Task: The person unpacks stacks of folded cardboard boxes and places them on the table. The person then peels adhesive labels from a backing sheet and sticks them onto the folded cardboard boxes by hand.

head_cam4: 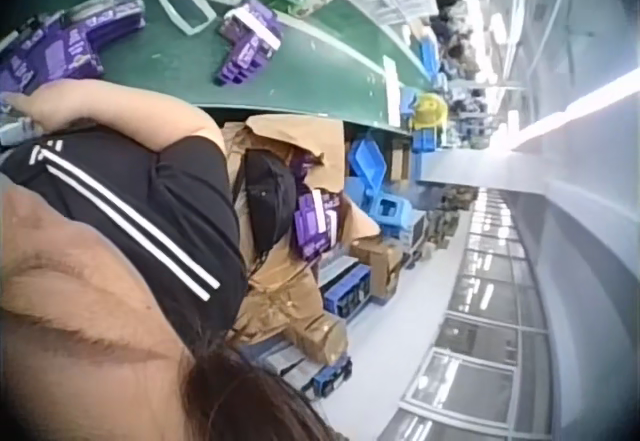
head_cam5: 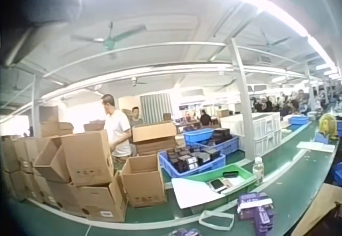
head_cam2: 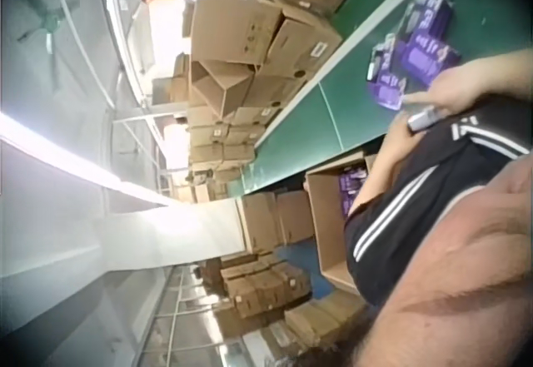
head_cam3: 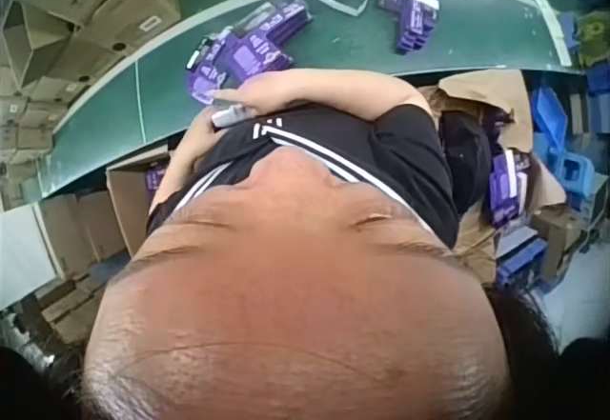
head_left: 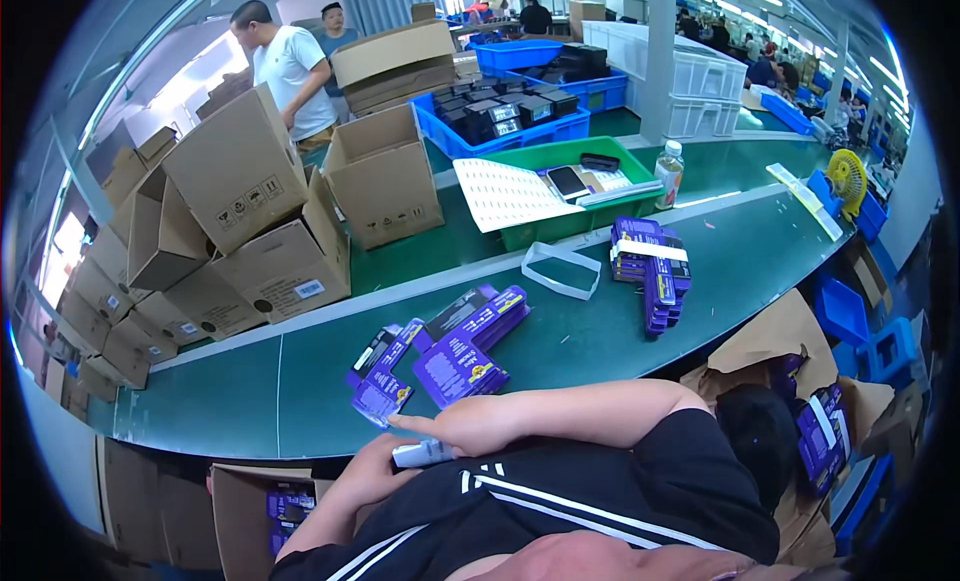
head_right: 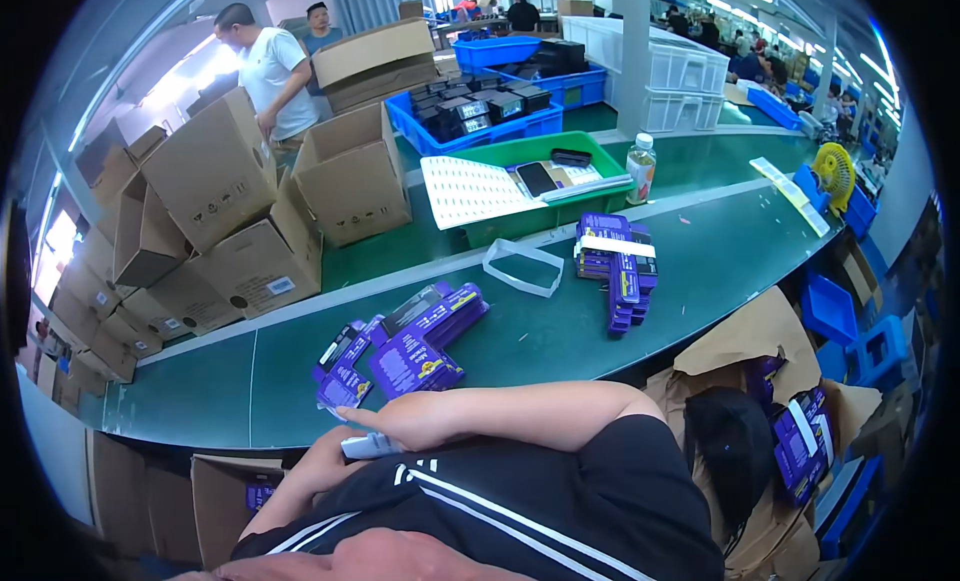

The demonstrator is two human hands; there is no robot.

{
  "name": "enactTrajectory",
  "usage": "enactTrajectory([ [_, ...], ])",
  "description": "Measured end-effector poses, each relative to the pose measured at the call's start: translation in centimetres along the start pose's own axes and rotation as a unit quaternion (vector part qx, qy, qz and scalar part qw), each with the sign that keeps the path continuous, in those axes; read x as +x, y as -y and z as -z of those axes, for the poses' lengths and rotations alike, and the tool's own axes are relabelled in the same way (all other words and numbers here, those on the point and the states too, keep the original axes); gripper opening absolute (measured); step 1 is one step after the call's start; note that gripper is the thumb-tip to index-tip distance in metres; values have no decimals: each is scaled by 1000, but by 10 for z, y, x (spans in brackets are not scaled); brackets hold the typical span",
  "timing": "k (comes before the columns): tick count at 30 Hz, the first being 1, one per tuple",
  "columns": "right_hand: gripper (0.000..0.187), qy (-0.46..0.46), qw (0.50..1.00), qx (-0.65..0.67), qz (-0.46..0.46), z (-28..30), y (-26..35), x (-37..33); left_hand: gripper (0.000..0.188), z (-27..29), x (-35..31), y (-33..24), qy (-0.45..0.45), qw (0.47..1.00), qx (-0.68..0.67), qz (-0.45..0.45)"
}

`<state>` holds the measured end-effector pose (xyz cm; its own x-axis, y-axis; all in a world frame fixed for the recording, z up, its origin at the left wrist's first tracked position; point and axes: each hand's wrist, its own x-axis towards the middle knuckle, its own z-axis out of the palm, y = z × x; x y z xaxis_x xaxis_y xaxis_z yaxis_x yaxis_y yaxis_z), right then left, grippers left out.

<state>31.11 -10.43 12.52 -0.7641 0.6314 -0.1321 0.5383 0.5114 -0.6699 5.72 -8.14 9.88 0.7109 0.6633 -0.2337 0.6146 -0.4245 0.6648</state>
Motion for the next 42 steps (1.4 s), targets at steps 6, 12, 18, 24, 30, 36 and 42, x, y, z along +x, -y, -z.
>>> enactTrajectory([
  [6, 88, -52, 998, 7, 22, -9, 6, 18, 41, -4, 12, 40, -6, 999, -21, -25],
  [12, 87, -140, 989, -31, -25, 6, 15, 15, 44, 24, 16, 58, 65, 994, 15, 84],
  [18, 83, -143, 985, -60, -80, 19, 10, 6, 30, 52, 46, 60, 145, 989, 29, -28],
  [24, 54, -392, 918, -51, -26, 40, -19, -25, 26, 87, 77, 91, 128, 941, -42, -310],
  [30, 8, -574, 753, 287, -143, 71, -60, -27, 20, 104, 129, 51, -148, 961, -20, -231],
  [36, 3, -451, 824, 236, -249, 84, -86, 11, 28, 70, 164, 17, -216, 947, 60, -230],
  [42, 6, -400, 897, 47, -184, 71, -114, 33, 37, 27, 163, 14, -225, 943, 99, -226],
])
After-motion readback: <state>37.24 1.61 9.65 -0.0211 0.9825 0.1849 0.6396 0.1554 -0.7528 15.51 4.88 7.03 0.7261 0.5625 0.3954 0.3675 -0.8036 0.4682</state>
